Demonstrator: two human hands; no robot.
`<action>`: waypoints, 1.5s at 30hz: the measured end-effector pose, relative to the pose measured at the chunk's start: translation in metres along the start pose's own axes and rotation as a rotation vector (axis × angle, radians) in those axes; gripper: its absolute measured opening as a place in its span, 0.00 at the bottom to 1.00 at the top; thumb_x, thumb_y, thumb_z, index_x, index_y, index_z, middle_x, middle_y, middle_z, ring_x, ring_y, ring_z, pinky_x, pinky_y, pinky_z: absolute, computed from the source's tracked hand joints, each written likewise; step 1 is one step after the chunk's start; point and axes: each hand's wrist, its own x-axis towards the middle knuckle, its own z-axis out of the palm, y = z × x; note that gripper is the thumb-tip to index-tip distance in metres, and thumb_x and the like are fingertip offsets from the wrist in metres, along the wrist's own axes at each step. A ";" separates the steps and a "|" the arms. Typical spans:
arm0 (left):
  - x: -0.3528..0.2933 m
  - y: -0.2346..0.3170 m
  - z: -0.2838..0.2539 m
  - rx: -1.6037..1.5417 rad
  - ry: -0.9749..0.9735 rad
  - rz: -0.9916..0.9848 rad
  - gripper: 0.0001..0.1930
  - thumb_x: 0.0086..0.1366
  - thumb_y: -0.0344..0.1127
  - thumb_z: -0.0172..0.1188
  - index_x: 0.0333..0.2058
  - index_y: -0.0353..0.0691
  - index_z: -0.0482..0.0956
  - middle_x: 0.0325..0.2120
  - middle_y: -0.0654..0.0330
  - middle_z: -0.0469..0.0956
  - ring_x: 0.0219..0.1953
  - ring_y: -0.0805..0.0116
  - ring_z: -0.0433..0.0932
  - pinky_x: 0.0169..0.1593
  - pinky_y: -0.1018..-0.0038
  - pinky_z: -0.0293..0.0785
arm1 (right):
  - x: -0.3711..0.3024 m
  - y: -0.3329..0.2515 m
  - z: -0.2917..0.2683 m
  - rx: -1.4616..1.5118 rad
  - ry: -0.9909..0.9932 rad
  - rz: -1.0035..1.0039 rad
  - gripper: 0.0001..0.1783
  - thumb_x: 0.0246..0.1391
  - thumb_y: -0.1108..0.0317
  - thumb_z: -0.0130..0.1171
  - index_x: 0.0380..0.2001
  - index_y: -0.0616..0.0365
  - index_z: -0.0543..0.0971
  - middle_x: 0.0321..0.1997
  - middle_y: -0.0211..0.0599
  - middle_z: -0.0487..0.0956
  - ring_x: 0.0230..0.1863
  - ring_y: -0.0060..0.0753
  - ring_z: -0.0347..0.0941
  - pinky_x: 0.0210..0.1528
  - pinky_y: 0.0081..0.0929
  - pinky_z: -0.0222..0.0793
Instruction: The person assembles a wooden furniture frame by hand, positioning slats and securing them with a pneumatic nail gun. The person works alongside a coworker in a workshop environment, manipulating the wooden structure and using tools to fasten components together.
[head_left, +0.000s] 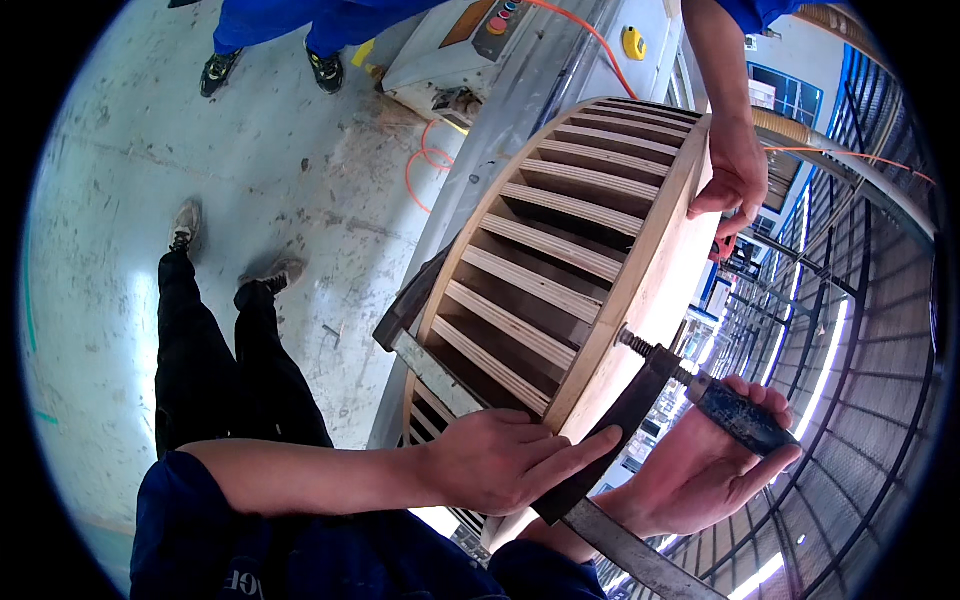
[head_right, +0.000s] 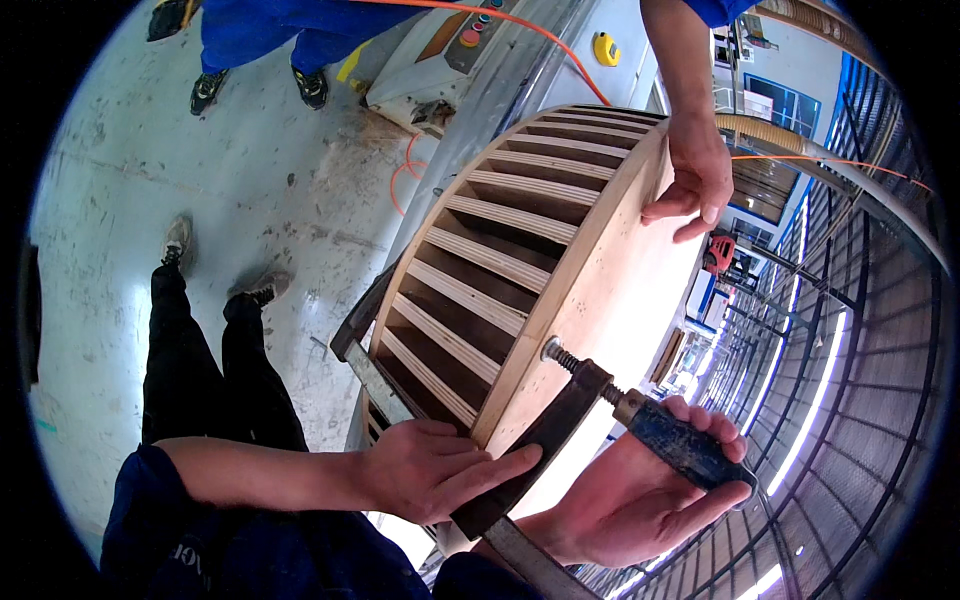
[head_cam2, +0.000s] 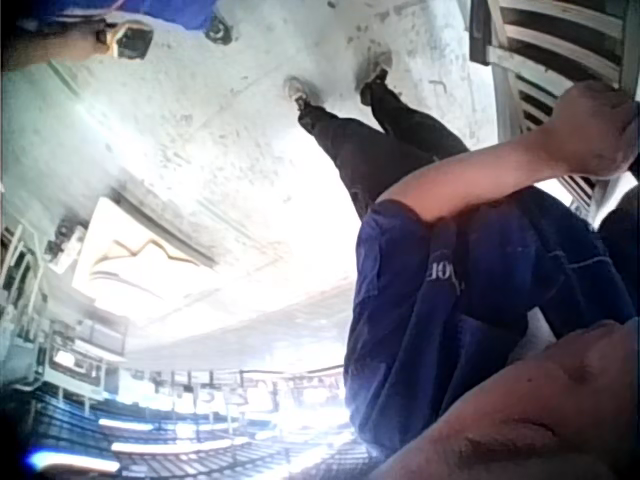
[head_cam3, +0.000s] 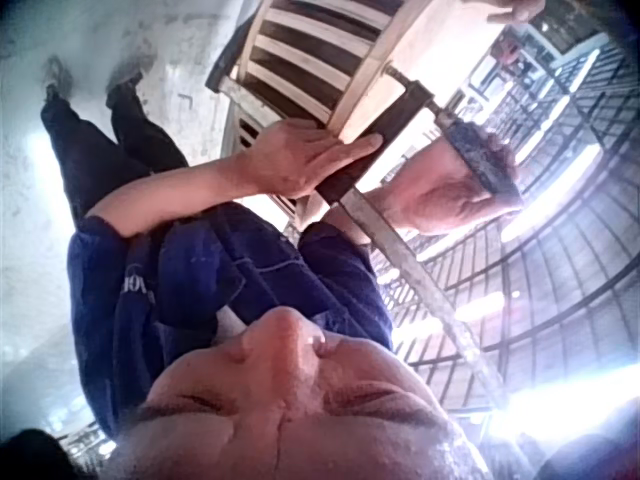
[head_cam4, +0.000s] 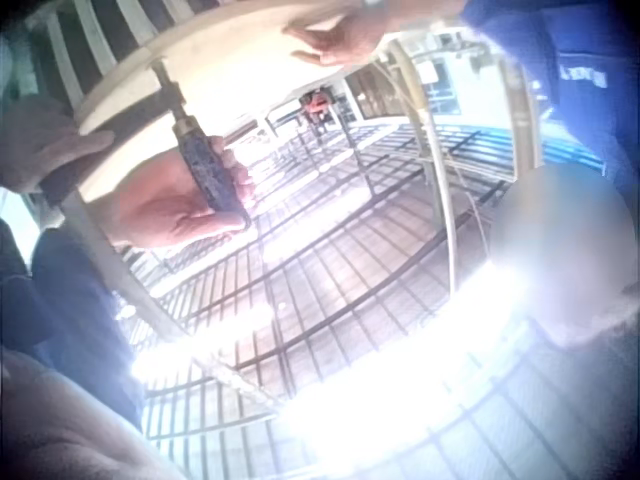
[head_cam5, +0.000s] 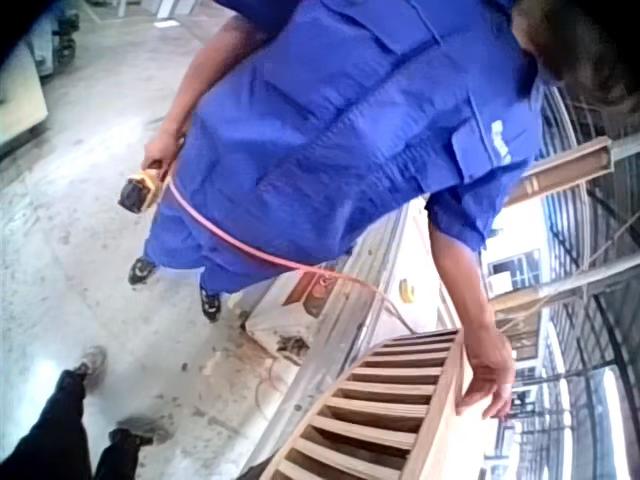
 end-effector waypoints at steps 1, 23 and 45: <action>0.003 0.000 -0.006 0.003 -0.020 -0.022 0.36 0.62 0.41 0.59 0.67 0.31 0.63 0.20 0.65 0.73 0.22 0.70 0.78 0.28 0.73 0.76 | 0.002 0.004 0.004 0.018 -0.059 0.016 0.16 0.68 0.54 0.55 0.35 0.56 0.72 0.34 0.30 0.73 0.40 0.30 0.68 0.55 0.30 0.64; 0.008 0.001 -0.029 -0.096 -0.134 -0.034 0.34 0.66 0.37 0.57 0.69 0.37 0.60 0.24 0.61 0.76 0.21 0.66 0.78 0.24 0.72 0.74 | 0.046 -0.036 -0.068 -0.291 -0.635 -0.024 0.30 0.66 0.53 0.57 0.61 0.66 0.71 0.61 0.44 0.77 0.64 0.46 0.72 0.74 0.47 0.59; 0.033 -0.015 -0.073 -0.127 -0.220 -0.042 0.31 0.61 0.37 0.62 0.63 0.38 0.71 0.29 0.56 0.84 0.25 0.63 0.83 0.28 0.69 0.79 | 0.041 -0.034 -0.058 -0.368 -0.620 -0.030 0.40 0.63 0.62 0.62 0.73 0.58 0.56 0.70 0.47 0.68 0.70 0.55 0.65 0.75 0.53 0.54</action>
